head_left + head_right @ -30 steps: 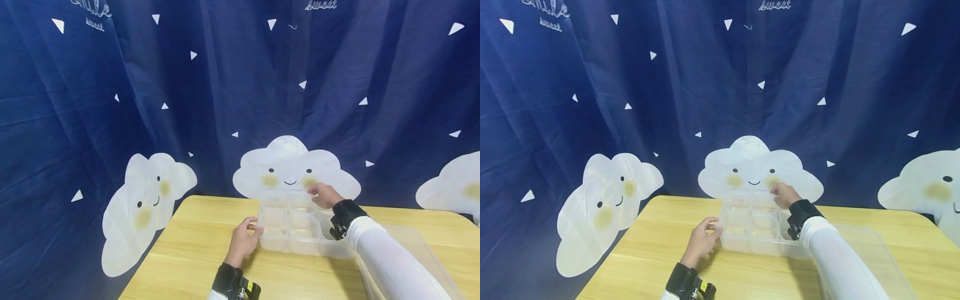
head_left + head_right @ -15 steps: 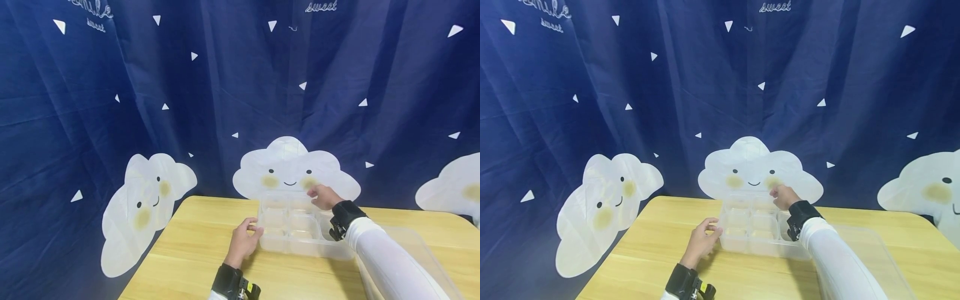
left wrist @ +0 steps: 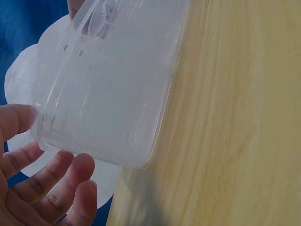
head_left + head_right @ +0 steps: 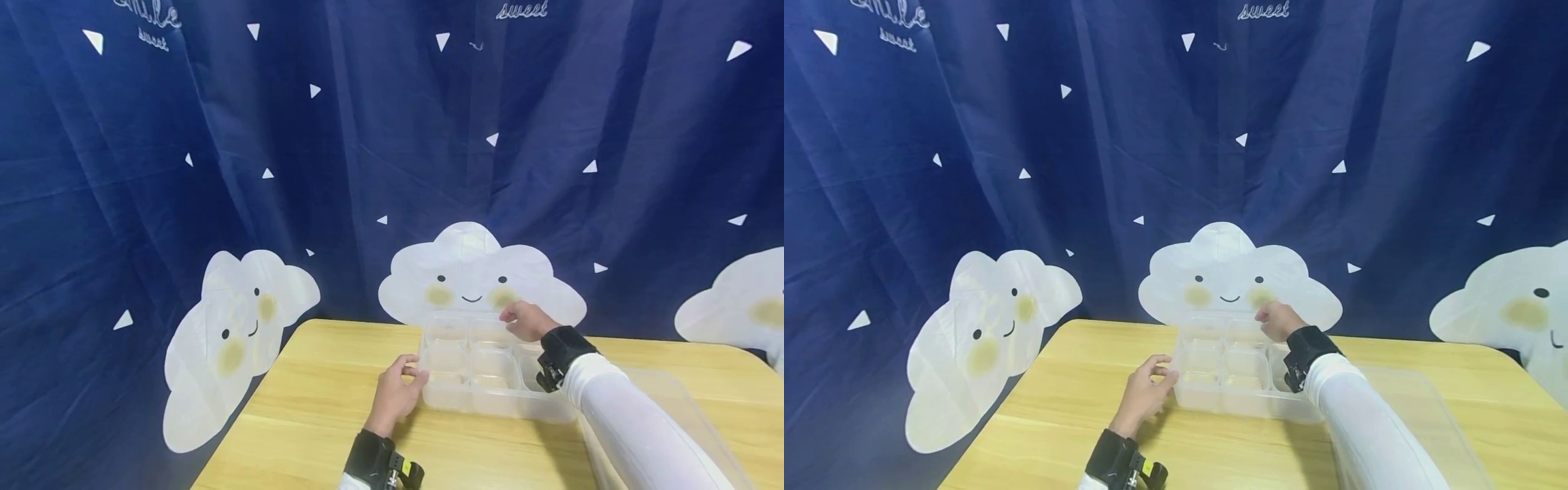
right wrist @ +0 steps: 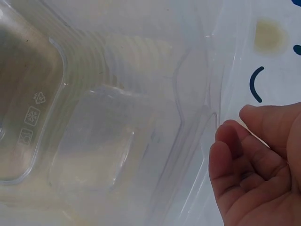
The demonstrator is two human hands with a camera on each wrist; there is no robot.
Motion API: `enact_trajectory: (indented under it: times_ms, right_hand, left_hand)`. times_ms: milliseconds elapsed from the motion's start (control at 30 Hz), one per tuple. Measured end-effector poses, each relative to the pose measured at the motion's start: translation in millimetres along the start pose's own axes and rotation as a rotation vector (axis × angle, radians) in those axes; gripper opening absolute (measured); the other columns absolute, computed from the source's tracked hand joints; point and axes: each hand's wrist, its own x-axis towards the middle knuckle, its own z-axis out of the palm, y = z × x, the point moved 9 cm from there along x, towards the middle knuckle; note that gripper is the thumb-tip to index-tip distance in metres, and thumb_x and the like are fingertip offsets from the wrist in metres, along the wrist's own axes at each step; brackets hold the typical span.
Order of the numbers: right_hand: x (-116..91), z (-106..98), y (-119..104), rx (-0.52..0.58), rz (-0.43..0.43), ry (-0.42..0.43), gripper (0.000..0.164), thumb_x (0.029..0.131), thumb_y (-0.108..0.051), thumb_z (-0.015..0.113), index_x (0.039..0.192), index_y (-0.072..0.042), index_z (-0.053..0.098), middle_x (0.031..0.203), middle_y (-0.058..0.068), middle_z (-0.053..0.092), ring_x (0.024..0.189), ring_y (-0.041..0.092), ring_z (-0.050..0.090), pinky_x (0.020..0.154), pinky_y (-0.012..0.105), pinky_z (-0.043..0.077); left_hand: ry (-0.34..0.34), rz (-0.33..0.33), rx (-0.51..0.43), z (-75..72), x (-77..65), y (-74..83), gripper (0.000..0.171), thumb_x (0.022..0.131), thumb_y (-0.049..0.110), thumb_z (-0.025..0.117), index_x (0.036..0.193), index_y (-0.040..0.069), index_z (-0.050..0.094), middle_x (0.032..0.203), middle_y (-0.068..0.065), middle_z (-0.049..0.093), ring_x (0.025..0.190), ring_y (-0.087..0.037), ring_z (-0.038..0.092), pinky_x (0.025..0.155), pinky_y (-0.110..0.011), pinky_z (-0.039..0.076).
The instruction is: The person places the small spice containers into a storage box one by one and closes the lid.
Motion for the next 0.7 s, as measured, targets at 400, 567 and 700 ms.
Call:
enact_trajectory:
  times_ms: [400, 567, 700]
  right_hand:
    - [-7.8, -4.9, -9.7, 0.018, -0.008, -0.019, 0.019, 0.088, 0.002, 0.052, 0.098, 0.007, 0.067, 0.095, 0.018, 0.069, 0.099, 0.039, 0.063, 0.089, 0.051, 0.049]
    - [-15.2, -14.1, -18.5, 0.016, -0.054, 0.014, 0.017, 0.091, -0.001, 0.053, 0.097, 0.008, 0.067, 0.094, 0.018, 0.069, 0.097, 0.039, 0.063, 0.088, 0.051, 0.049]
    - [-22.9, -21.8, -24.7, 0.021, -0.073, 0.044, 0.018, 0.092, -0.003, 0.053, 0.098, 0.008, 0.066, 0.094, 0.018, 0.068, 0.095, 0.038, 0.063, 0.086, 0.051, 0.049]
  left_hand:
    - [-0.002, -0.021, 0.02, -1.4, -1.1, -1.3, 0.04, 0.091, 0.03, 0.066, 0.125, 0.009, 0.059, 0.103, -0.008, 0.067, 0.079, -0.019, 0.06, 0.07, -0.037, 0.05]
    - [-0.004, -0.018, 0.008, 0.6, -0.4, 0.1, 0.041, 0.091, 0.028, 0.067, 0.125, 0.007, 0.058, 0.103, -0.01, 0.066, 0.076, -0.019, 0.059, 0.066, -0.037, 0.05]
    - [-0.001, -0.014, 0.021, 2.0, 1.2, -0.2, 0.04, 0.091, 0.028, 0.066, 0.125, 0.008, 0.059, 0.103, -0.01, 0.067, 0.078, -0.02, 0.06, 0.069, -0.038, 0.051]
